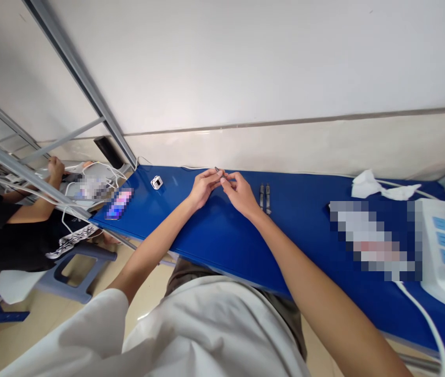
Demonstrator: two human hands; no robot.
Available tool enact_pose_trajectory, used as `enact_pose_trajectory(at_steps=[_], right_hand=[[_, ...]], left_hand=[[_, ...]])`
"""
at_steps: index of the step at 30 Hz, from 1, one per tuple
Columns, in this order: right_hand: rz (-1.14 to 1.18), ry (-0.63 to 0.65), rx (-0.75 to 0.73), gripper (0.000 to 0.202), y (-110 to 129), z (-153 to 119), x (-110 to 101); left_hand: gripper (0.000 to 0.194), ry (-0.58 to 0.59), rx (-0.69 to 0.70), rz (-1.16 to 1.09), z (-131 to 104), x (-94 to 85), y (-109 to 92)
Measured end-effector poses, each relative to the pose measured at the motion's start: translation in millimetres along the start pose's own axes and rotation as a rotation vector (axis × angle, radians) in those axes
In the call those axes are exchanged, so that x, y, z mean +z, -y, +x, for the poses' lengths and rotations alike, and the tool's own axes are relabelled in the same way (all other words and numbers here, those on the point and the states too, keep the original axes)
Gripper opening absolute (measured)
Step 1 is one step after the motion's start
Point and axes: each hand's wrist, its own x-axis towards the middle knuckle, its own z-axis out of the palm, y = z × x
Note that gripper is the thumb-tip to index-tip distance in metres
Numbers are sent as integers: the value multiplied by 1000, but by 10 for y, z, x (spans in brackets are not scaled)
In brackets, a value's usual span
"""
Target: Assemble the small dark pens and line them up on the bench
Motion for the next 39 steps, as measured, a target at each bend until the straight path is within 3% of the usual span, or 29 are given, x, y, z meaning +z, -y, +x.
enact_pose_trajectory(at_steps=[20, 34, 39], right_hand=[[-16, 10, 0, 68, 27, -6, -20], [-92, 28, -61, 54, -115, 29, -2], [-97, 27, -72, 52, -100, 34, -1]], left_hand=[[34, -25, -25, -8, 13, -4, 13], [31, -231, 35, -111, 102, -142, -175], [32, -251, 69, -113, 135, -201, -197]])
